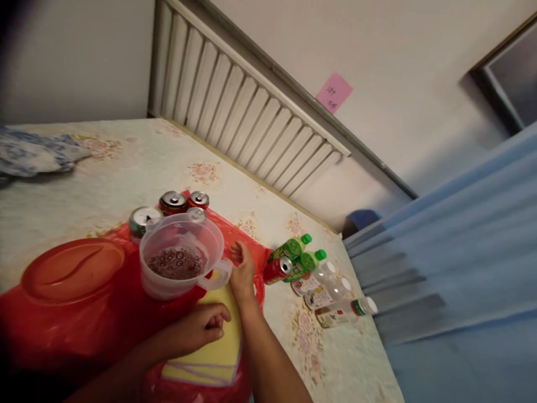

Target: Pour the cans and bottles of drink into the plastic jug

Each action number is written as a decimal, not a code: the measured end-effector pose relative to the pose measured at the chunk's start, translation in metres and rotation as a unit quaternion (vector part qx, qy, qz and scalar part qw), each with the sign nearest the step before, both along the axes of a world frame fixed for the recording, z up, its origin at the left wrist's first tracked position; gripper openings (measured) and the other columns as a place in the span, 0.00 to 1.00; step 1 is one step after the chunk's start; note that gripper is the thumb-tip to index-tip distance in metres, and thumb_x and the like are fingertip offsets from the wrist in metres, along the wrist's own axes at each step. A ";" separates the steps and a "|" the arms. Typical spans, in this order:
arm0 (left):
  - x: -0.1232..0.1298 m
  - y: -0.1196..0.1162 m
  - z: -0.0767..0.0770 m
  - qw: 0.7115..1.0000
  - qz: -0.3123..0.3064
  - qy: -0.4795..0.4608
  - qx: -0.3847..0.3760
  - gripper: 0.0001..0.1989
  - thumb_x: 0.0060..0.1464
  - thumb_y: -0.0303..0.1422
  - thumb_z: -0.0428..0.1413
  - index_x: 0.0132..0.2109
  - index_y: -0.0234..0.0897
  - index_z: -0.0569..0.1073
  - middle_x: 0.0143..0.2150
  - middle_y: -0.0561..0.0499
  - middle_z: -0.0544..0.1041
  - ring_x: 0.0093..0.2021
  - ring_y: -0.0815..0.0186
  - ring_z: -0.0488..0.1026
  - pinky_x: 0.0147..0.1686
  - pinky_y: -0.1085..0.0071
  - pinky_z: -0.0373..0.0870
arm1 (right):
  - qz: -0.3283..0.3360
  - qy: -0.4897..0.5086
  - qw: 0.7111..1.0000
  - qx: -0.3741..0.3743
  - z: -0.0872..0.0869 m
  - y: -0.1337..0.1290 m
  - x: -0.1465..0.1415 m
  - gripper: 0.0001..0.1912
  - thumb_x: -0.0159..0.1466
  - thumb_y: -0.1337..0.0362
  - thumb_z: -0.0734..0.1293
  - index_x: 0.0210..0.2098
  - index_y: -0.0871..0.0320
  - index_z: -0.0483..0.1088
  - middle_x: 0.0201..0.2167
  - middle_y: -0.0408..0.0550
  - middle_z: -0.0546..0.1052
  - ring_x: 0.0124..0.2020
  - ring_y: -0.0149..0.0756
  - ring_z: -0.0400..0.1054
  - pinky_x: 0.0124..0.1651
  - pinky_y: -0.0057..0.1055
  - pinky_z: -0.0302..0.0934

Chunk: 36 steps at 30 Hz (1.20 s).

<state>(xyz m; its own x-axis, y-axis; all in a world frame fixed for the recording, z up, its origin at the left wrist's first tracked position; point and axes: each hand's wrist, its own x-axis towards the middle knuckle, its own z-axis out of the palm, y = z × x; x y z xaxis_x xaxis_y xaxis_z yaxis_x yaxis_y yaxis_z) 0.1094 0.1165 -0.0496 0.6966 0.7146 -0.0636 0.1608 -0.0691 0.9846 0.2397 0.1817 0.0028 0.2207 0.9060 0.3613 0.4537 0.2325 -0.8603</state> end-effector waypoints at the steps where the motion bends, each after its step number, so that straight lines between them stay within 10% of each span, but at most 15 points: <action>1: 0.001 0.001 -0.001 1.000 -0.007 -0.008 -0.002 0.15 0.48 0.31 0.51 0.45 0.34 0.72 0.34 0.51 0.71 0.35 0.63 0.69 0.35 0.70 0.66 | -0.030 0.002 1.000 0.002 -0.006 -0.015 0.013 0.19 0.63 0.58 0.70 0.51 0.58 0.70 0.46 0.49 0.77 0.45 0.40 0.73 0.51 0.41 0.69; 8: 0.001 0.006 -0.003 1.000 -0.023 -0.016 0.003 0.14 0.50 0.34 0.51 0.44 0.35 0.70 0.33 0.52 0.69 0.34 0.65 0.67 0.34 0.71 0.64 | -0.347 0.012 0.937 0.038 -0.049 -0.074 0.112 0.23 0.53 0.55 0.71 0.46 0.60 0.69 0.39 0.52 0.77 0.38 0.39 0.73 0.44 0.36 0.68; 24: 0.001 0.007 0.003 0.999 -0.027 -0.019 -0.012 0.16 0.48 0.36 0.51 0.44 0.34 0.71 0.33 0.52 0.68 0.34 0.64 0.66 0.35 0.70 0.64 | -0.275 0.029 0.960 -0.050 -0.053 -0.029 0.131 0.26 0.42 0.55 0.74 0.39 0.61 0.73 0.31 0.50 0.81 0.31 0.41 0.73 0.36 0.33 0.67; 30: -0.001 0.005 0.003 0.999 -0.031 -0.018 -0.007 0.16 0.49 0.36 0.51 0.45 0.34 0.70 0.34 0.51 0.69 0.35 0.64 0.67 0.37 0.70 0.65 | -0.271 -0.007 0.962 0.000 -0.027 -0.033 0.120 0.31 0.43 0.56 0.75 0.45 0.64 0.73 0.40 0.55 0.80 0.40 0.44 0.74 0.44 0.36 0.68; 36: -0.005 0.003 0.008 1.000 -0.029 -0.010 -0.004 0.16 0.49 0.34 0.51 0.46 0.35 0.71 0.35 0.52 0.70 0.36 0.64 0.68 0.36 0.70 0.65 | -0.153 -0.170 0.968 0.106 0.043 -0.029 0.084 0.31 0.51 0.61 0.72 0.54 0.63 0.69 0.49 0.56 0.77 0.49 0.47 0.71 0.55 0.42 0.64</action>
<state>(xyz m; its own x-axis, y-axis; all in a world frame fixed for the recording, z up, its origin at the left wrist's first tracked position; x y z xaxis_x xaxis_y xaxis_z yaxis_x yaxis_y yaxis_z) 0.1046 0.1197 -0.0415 0.7388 0.6717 -0.0544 0.1362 -0.0698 0.9882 0.3235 0.1530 0.0456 0.3027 0.7149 0.6303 0.7775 0.1972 -0.5971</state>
